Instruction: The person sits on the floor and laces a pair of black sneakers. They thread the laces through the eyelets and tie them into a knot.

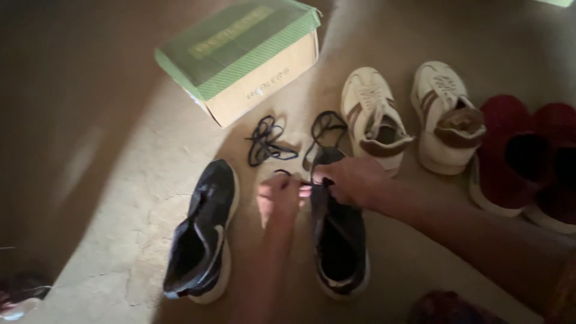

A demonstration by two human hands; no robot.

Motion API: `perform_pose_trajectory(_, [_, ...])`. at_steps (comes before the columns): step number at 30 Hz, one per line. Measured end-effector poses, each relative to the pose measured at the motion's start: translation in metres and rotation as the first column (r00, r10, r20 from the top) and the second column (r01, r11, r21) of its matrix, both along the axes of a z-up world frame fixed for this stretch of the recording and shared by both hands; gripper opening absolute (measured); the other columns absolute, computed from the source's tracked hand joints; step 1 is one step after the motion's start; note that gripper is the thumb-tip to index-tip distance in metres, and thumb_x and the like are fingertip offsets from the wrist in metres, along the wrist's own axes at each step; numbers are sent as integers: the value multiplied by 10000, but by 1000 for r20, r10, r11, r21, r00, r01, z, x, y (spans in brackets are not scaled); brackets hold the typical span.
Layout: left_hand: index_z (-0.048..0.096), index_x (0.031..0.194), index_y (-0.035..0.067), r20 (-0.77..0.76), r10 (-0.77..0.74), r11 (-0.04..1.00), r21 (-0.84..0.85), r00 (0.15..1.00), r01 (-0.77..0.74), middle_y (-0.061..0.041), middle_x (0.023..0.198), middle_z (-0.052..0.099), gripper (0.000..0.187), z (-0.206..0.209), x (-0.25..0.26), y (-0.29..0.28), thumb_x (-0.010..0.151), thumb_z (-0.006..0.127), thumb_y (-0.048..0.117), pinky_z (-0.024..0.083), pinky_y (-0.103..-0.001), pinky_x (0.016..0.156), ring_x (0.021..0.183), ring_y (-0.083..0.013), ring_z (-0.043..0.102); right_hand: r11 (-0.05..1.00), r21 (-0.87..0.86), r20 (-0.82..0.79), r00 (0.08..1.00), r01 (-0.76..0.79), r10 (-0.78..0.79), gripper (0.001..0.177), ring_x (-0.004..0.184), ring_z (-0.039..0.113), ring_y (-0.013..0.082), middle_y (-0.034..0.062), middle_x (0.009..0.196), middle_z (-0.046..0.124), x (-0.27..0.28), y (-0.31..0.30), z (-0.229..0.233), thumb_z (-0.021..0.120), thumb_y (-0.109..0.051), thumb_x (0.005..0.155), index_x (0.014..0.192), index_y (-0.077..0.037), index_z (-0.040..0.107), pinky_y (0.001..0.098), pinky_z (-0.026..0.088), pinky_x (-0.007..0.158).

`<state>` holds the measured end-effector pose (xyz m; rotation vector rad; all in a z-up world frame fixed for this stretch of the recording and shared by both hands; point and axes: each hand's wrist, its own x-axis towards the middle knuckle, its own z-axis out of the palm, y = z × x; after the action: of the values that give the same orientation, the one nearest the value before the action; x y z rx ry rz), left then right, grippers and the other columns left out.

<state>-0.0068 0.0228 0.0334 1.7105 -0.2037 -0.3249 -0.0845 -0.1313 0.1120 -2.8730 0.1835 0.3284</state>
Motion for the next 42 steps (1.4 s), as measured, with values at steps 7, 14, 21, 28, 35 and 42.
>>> perform_pose_trajectory(7, [743, 883, 15, -435, 238, 971, 118, 868, -208, -93, 776, 775, 302, 15, 27, -17, 1019, 569, 220, 514, -221, 457, 567, -123, 676, 998, 54, 27, 999, -38, 36, 347, 943, 720, 346, 130, 979, 736, -4, -2, 7, 636, -168, 835, 1166, -267, 669, 510, 551, 786])
perform_pose_trajectory(14, [797, 908, 3, -365, 303, 953, 98, 880, -287, -103, 774, 766, 262, 12, 66, 5, 990, 603, 160, 495, -228, 430, 526, -118, 637, 993, 73, 53, 995, -93, 89, 286, 953, 718, 320, 94, 983, 740, -2, -6, 5, 629, -162, 835, 1099, -253, 689, 497, 544, 780])
perform_pose_trajectory(21, [730, 809, -57, -398, 192, 889, -317, 897, -331, -179, 746, 748, 195, 27, 107, 27, 897, 558, -26, 477, -296, 426, 502, -200, 637, 995, 53, 5, 996, -84, 84, 301, 1002, 709, 309, 71, 1021, 744, -4, -11, -4, 632, -159, 835, 1097, -292, 697, 497, 539, 790])
perform_pose_trajectory(28, [721, 871, 32, -548, 125, 983, -43, 827, -178, -100, 785, 704, 254, -4, 59, 17, 927, 630, 262, 538, -336, 490, 574, -188, 638, 997, 7, -40, 997, -70, 71, 330, 1045, 698, 303, 57, 1089, 730, -3, -13, -14, 684, -194, 809, 1119, -305, 706, 484, 543, 844])
perform_pose_trajectory(35, [743, 877, -26, -462, 104, 994, 10, 881, -112, -127, 806, 733, 324, -61, -23, -2, 881, 722, 298, 533, -387, 582, 680, -215, 647, 999, 33, -32, 999, -34, 35, 365, 1057, 696, 312, 69, 1088, 734, -7, -16, -16, 694, -223, 812, 1167, -309, 710, 478, 554, 872])
perform_pose_trajectory(42, [809, 1007, -16, -341, 158, 987, 91, 927, -135, -99, 843, 792, 297, -32, -44, -7, 812, 802, 207, 566, -329, 692, 722, -173, 693, 992, 37, 45, 992, -118, 116, 389, 1037, 704, 327, 97, 1049, 748, -12, -21, -9, 681, -228, 802, 1188, -279, 705, 490, 547, 888])
